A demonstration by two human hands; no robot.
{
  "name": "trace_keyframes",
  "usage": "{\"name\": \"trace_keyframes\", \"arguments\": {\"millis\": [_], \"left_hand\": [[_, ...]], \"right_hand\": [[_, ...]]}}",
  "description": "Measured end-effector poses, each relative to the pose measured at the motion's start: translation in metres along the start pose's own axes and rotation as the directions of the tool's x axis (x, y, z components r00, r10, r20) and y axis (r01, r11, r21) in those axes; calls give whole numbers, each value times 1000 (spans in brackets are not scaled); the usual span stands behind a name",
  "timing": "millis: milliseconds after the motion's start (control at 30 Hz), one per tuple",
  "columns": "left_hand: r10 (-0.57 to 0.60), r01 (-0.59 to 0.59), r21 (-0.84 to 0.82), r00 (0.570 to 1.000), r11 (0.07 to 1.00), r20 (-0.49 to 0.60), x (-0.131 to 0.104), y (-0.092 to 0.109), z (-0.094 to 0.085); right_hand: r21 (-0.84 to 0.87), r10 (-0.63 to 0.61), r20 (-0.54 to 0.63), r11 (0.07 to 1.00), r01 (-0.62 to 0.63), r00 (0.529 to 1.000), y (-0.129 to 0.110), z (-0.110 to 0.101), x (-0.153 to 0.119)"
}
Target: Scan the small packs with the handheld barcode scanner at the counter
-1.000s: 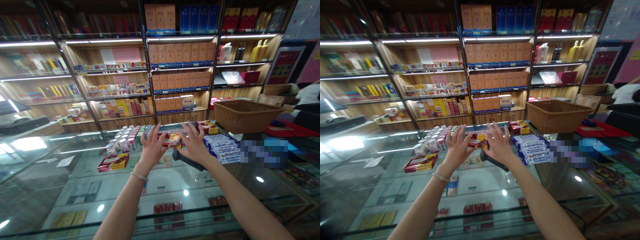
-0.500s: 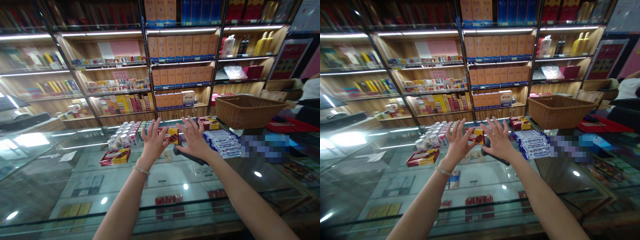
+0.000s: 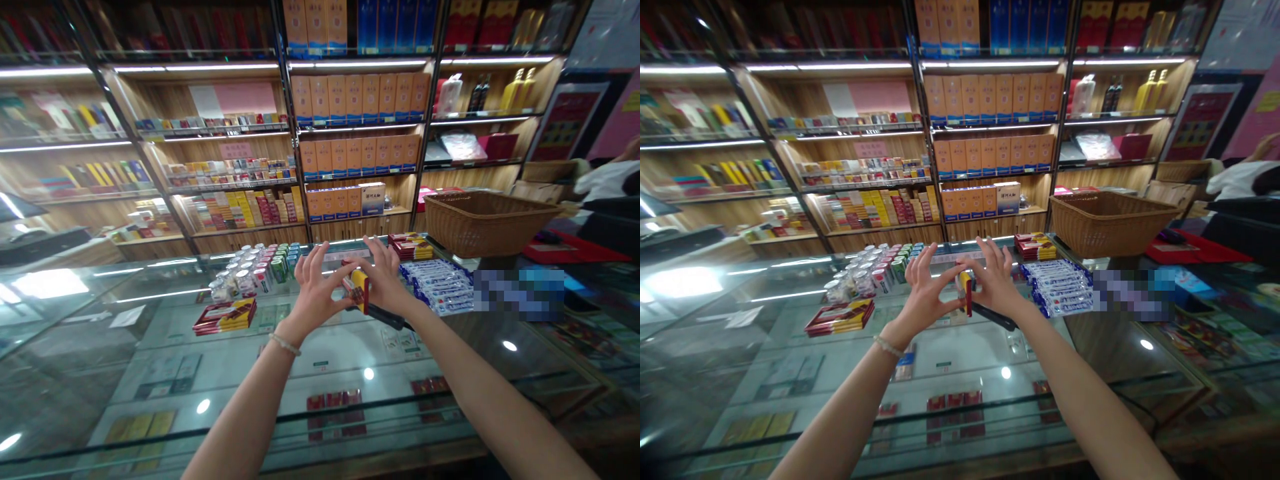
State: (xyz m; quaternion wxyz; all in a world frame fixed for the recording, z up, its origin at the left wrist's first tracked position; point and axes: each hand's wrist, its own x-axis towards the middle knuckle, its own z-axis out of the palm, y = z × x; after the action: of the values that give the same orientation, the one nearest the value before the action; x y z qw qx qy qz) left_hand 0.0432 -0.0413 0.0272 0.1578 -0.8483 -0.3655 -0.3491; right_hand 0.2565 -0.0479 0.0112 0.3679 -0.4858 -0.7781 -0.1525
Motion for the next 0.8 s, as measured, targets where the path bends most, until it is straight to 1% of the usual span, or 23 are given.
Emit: {"name": "trace_keyframes", "arguments": {"millis": [100,333,533,667,800], "left_hand": [[-9,9,-17,1000,1000,-2,0,1,0],[-37,35,-54,998,998,-45,1,0,1],[-59,57,-22,996,998,-64,1,-13,1],[-67,67,-7,997,998,-47,1,-21,5],[-57,56,-15,998,998,-18,0,-24,6]], "right_hand": [[4,-2,-14,1000,2,1000,0,1,0],[4,-12,-61,1000,12,998,3,2,1],[-72,-33,-112,997,25,993,14,-1,2],[-87,-26,-99,996,17,995,16,-2,2],[-107,-40,-94,994,30,995,15,-3,1]]}}
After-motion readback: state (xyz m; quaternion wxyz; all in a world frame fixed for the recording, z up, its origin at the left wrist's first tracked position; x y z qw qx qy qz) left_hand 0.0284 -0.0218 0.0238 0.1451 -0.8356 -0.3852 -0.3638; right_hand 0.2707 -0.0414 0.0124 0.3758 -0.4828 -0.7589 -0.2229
